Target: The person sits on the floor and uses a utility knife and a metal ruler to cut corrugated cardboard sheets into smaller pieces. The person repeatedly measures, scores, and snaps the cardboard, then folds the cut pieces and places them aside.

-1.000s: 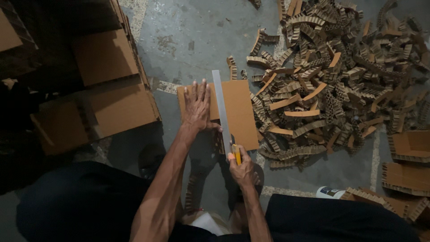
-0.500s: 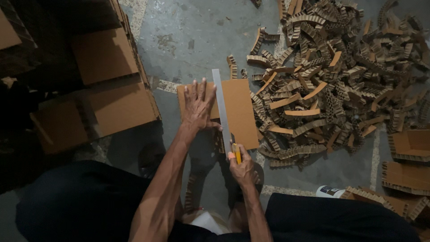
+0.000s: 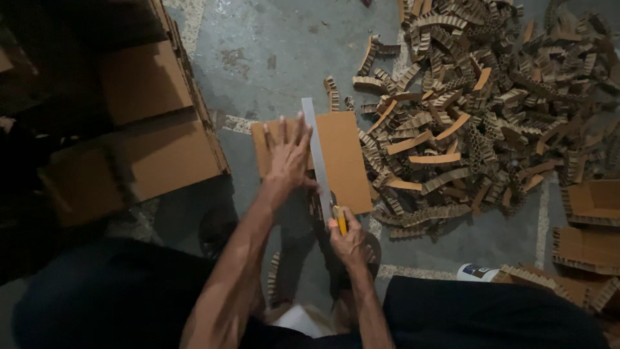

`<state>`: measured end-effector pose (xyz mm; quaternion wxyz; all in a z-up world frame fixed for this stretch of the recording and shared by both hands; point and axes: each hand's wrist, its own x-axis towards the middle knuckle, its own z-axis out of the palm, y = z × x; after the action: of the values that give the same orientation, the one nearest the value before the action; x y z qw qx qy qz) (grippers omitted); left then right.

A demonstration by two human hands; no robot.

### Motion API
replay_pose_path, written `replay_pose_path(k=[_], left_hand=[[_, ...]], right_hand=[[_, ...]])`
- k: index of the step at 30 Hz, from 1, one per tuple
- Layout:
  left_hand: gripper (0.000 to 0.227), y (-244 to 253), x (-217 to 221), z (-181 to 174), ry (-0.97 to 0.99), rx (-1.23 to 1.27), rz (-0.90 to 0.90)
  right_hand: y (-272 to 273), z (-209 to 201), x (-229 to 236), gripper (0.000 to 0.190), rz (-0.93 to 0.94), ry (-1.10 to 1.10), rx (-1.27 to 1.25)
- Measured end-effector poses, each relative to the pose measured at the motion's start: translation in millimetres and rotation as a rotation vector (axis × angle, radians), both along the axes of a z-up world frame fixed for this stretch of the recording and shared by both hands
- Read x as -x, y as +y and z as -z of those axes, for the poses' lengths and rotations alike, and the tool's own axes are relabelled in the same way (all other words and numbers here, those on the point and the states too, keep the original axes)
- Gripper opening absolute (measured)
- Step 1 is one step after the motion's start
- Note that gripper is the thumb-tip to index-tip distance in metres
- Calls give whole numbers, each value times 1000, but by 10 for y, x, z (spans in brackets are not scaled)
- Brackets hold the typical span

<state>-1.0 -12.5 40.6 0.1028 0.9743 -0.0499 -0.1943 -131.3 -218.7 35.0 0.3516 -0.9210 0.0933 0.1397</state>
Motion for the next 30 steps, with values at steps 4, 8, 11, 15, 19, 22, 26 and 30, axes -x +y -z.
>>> replay_pose_path(k=[4, 8, 11, 15, 19, 22, 26, 30], left_hand=[[168, -183, -10, -135, 15, -48, -3], [165, -192, -45, -186, 39, -106, 17], [166, -212, -45, -189, 68, -99, 22], [165, -214, -35, -198, 80, -104, 27], [164, -194, -51, -143, 84, -90, 7], [162, -220, -41, -80, 70, -93, 2], [152, -211, -97, -3, 15, -101, -18], [147, -221, -75, 58, 60, -89, -8]], right_hand=[[-24, -38, -1, 46, 79, 257, 191], [-13, 13, -35, 38, -25, 3, -21], [-37, 19, -1, 40, -7, 23, -28], [-25, -143, 7, 42, 1, -48, 40], [-22, -381, -227, 40, -3, -31, 201], [47, -444, -615, 39, -36, 160, -74], [331, -256, -1266, 40, -146, 137, -91], [488, 53, -1663, 41, -275, 30, 87]])
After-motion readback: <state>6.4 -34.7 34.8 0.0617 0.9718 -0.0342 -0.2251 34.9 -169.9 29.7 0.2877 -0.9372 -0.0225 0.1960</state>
